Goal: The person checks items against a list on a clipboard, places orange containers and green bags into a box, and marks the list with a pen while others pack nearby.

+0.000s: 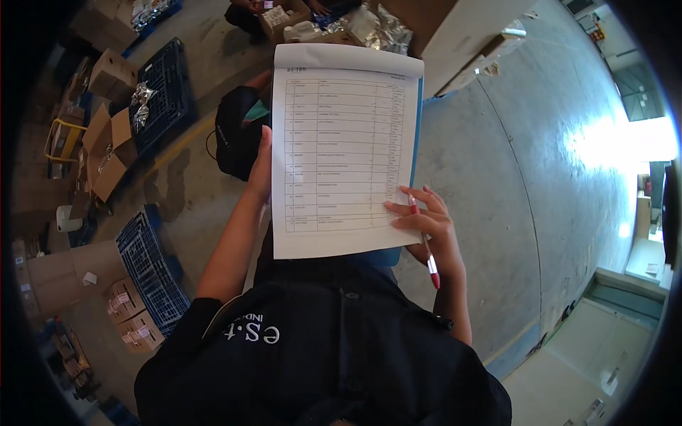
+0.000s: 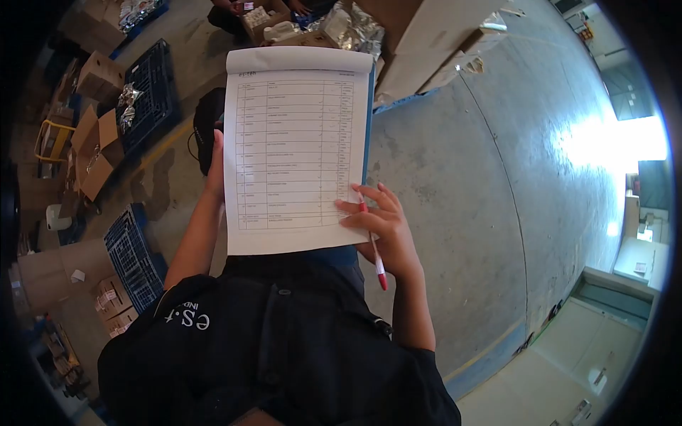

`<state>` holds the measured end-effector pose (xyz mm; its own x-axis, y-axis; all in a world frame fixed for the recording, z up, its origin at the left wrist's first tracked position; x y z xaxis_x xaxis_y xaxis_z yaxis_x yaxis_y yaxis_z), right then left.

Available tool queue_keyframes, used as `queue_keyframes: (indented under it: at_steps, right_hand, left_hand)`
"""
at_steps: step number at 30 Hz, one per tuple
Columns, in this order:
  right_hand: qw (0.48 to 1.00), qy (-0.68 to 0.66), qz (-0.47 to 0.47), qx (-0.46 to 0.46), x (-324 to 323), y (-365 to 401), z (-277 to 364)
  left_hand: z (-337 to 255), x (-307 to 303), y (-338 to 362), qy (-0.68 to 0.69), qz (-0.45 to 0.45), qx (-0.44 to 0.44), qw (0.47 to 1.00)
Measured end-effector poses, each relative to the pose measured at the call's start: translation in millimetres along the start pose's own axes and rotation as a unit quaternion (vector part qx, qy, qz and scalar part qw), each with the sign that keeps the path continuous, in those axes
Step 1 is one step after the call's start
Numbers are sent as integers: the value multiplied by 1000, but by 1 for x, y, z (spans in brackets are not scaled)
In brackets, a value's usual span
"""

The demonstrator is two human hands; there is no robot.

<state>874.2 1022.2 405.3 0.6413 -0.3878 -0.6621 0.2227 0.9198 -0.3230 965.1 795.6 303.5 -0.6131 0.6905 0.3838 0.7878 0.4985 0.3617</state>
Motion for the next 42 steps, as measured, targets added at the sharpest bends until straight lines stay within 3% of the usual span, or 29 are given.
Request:
queue_keyframes:
  at_steps: [4,7,11,18,20,21,23,27,29,31,34,36,42]
  right_hand:
    - [1000,12,10,8,3,35,-1]
    - [1000,-4,8,17,-3,54,-4]
    - [1000,-11,7,3,-14,59,-1]
    - [990,-139,8,8,-21,60,-10]
    - [959,-284,20,7,-18,58,-13]
    - [958,-286,26,5,-16,55,-12]
    - [946,-317,-57,23,-26,48,-18]
    - [938,-257,-225,47,-44,48,-51]
    - [934,-259,-241,42,-46,36,-56]
    - [897,-287,-328,72,-57,25,-61]
    - [903,-291,-313,44,-62,-6,-52]
    - [932,-210,-295,-23,-73,-29,-45]
    - [916,-284,-280,-51,-72,-71,-33]
  left_hand:
    - [17,23,13,-3,-5,-43,999]
    - [29,31,24,-11,-36,-43,998]
    - [46,34,28,3,-12,-26,1000]
    - [57,31,55,53,-68,-32,996]
    - [61,24,59,55,-72,-24,996]
    - [62,22,61,55,-71,-18,996]
    - [61,22,68,54,-82,-11,995]
    - [56,22,79,36,-99,-3,994]
    - [55,20,83,41,-99,-2,994]
    - [52,18,85,46,-102,0,994]
    - [48,19,94,52,-98,6,994]
    - [44,25,97,50,-81,21,995]
    - [44,19,106,70,-114,24,991]
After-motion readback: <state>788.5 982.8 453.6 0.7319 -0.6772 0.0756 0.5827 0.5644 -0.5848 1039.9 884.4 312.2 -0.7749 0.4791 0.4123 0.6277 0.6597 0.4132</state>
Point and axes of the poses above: each hand's wrist, its own y-axis away from the middle knuckle, its own x-axis out of the palm, z = x × y, the point moved 10 cm from there along -y, towards the middle knuckle, and after that the axes turned 8 degrees about -x, right-handed, at the moved point
